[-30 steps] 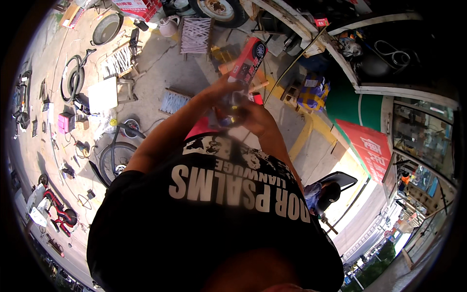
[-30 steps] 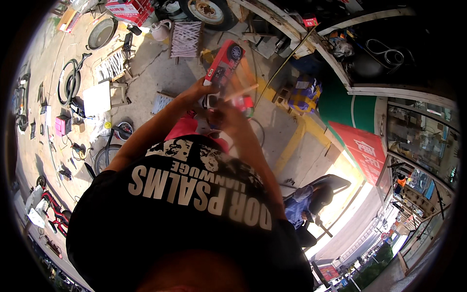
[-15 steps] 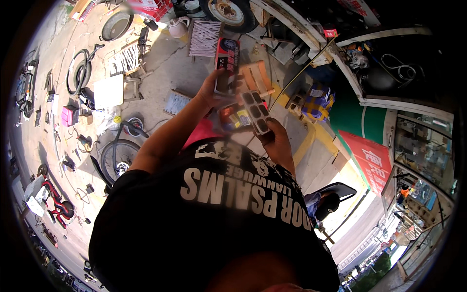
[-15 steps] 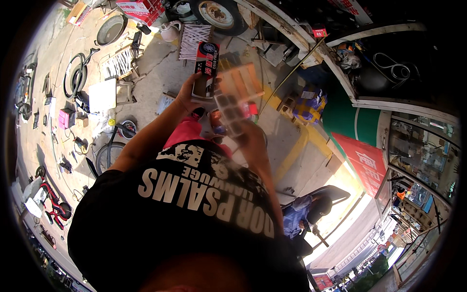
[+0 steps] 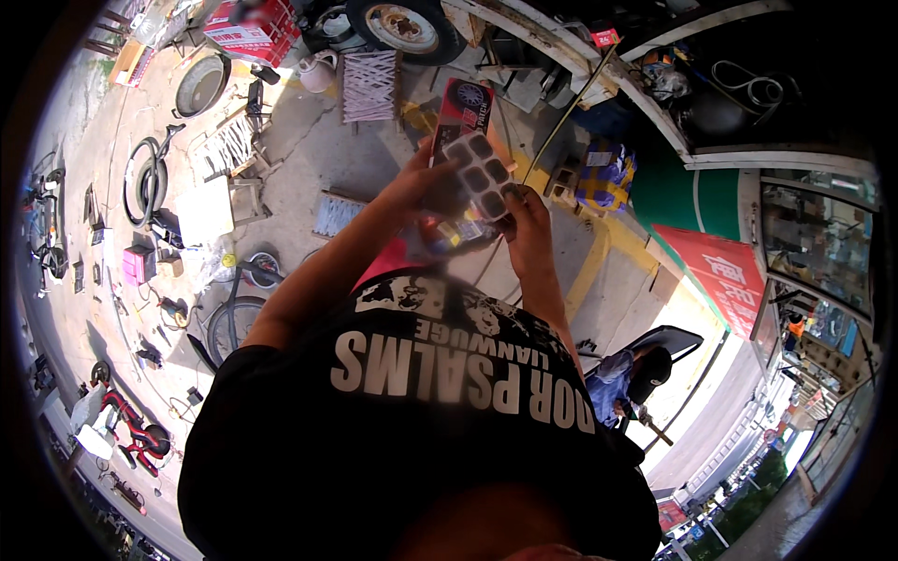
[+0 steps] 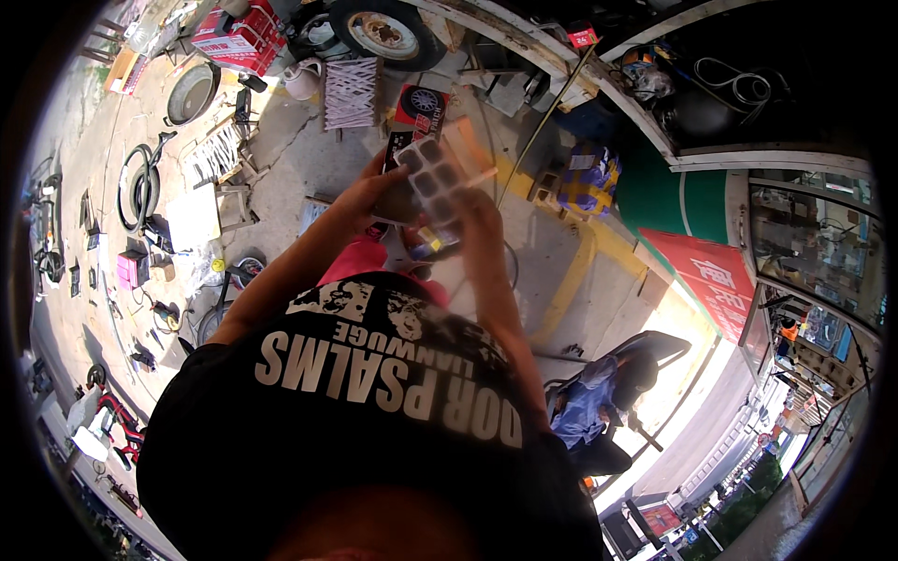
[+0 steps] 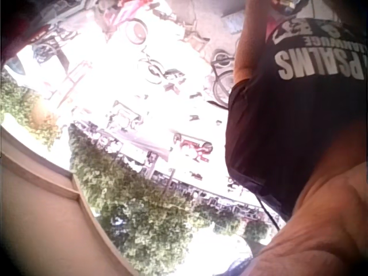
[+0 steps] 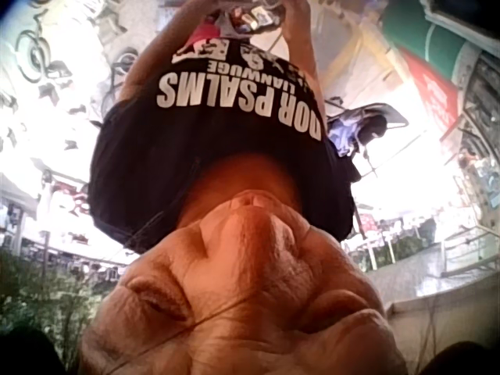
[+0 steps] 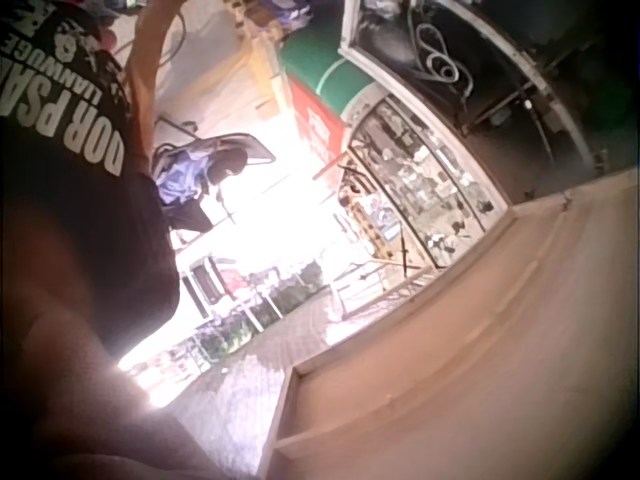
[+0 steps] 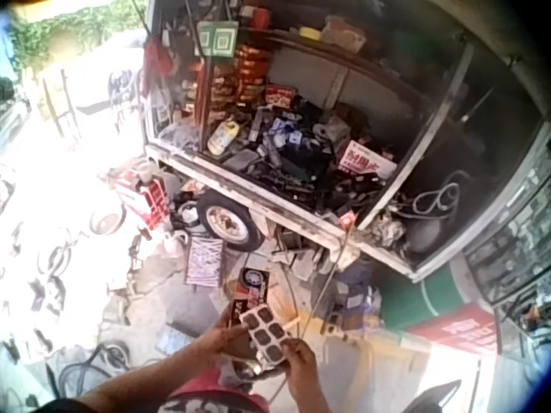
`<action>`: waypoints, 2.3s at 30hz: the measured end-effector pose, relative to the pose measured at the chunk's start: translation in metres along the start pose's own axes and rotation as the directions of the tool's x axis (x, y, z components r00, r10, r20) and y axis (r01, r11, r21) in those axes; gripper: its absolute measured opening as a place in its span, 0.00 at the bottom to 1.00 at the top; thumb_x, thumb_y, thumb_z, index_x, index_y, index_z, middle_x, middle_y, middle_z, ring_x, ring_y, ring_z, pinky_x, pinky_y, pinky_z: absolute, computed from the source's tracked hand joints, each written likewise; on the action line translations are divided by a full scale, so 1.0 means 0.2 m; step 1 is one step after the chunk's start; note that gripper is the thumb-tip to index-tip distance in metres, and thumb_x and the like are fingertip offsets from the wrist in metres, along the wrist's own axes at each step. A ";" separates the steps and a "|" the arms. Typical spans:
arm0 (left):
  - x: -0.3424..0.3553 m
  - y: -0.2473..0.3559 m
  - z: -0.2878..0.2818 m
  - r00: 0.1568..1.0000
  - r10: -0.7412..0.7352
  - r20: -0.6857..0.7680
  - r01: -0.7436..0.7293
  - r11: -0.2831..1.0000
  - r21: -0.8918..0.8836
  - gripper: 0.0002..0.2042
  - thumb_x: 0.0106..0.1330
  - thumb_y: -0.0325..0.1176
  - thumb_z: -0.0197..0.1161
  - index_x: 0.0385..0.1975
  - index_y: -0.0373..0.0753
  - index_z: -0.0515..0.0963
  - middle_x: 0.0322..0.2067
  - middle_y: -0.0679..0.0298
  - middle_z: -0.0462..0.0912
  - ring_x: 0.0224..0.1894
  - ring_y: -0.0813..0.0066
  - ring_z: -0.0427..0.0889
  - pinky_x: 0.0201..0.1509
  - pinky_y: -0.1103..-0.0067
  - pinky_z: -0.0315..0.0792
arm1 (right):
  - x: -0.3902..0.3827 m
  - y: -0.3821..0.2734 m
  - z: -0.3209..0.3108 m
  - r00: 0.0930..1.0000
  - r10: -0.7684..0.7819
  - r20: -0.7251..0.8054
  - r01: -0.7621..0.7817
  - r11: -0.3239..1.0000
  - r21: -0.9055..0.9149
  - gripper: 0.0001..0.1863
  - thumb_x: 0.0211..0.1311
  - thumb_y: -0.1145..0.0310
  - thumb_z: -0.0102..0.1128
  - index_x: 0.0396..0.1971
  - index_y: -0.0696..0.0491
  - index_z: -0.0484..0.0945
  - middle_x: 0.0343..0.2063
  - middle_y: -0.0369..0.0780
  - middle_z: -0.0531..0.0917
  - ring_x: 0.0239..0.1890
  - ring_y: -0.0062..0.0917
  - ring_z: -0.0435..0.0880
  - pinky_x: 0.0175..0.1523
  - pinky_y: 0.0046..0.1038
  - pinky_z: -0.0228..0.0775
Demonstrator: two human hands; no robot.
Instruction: The person sits on the floor and applies glue to a bicycle inner tube, then retrieves a patch kit and applies a patch to the tube. The person handles the inner tube and patch kit throughout the process.
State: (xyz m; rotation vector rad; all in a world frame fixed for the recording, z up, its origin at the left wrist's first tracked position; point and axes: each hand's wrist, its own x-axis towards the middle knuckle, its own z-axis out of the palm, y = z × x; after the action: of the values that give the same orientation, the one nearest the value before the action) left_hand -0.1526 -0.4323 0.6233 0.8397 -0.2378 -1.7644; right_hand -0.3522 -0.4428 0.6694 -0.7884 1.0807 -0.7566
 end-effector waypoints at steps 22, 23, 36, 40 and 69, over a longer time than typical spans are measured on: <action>0.42 -0.52 -1.20 0.871 -0.152 -0.468 0.301 0.916 0.264 0.13 0.54 0.20 0.59 0.41 0.29 0.77 0.31 0.56 0.82 0.31 0.68 0.83 0.36 0.75 0.77 | -0.14 0.54 -0.41 0.888 0.251 -0.384 -0.262 0.965 0.024 0.12 0.65 0.64 0.53 0.43 0.55 0.73 0.35 0.35 0.77 0.34 0.19 0.77 0.35 0.23 0.73; 0.50 -0.60 -1.23 0.859 -0.195 -0.474 0.349 0.900 0.263 0.13 0.53 0.20 0.59 0.40 0.29 0.77 0.31 0.55 0.82 0.30 0.67 0.83 0.36 0.75 0.77 | -0.16 0.59 -0.43 0.878 0.245 -0.411 -0.256 0.966 0.029 0.13 0.65 0.64 0.53 0.43 0.55 0.73 0.35 0.36 0.77 0.34 0.20 0.77 0.35 0.24 0.73; 1.49 -1.06 -1.47 0.868 -0.100 -0.487 0.476 0.446 0.758 0.43 0.45 0.36 0.76 0.62 0.34 0.61 0.47 0.53 0.78 0.47 0.65 0.79 0.43 0.74 0.74 | -0.18 0.79 -0.53 0.797 0.230 -0.559 -0.301 0.953 -0.038 0.11 0.67 0.67 0.50 0.41 0.58 0.73 0.30 0.36 0.78 0.29 0.18 0.76 0.33 0.21 0.71; 1.39 -0.80 -1.08 0.887 -0.278 -0.369 0.460 0.466 0.756 0.27 0.55 0.38 0.70 0.53 0.34 0.71 0.41 0.57 0.80 0.38 0.73 0.79 0.39 0.76 0.74 | -0.08 0.74 -0.50 0.846 0.184 -0.500 -0.273 0.955 -0.111 0.09 0.65 0.71 0.51 0.40 0.59 0.74 0.29 0.36 0.79 0.29 0.17 0.76 0.33 0.20 0.69; 0.07 -0.37 -0.12 0.945 0.001 0.328 -0.257 0.625 0.737 0.26 0.54 0.37 0.65 0.53 0.37 0.67 0.42 0.51 0.78 0.48 0.57 0.78 0.49 0.69 0.72 | -0.04 -0.07 -0.16 0.959 0.005 0.284 0.013 0.998 -0.062 0.23 0.49 0.71 0.64 0.47 0.59 0.70 0.31 0.36 0.79 0.31 0.20 0.80 0.31 0.21 0.73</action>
State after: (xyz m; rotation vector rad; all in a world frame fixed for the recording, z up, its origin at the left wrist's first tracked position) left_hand -0.1953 -0.4115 0.5598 1.1057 -1.3204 -1.6183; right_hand -0.3860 -0.4494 0.6767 -0.9233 0.8468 -0.5927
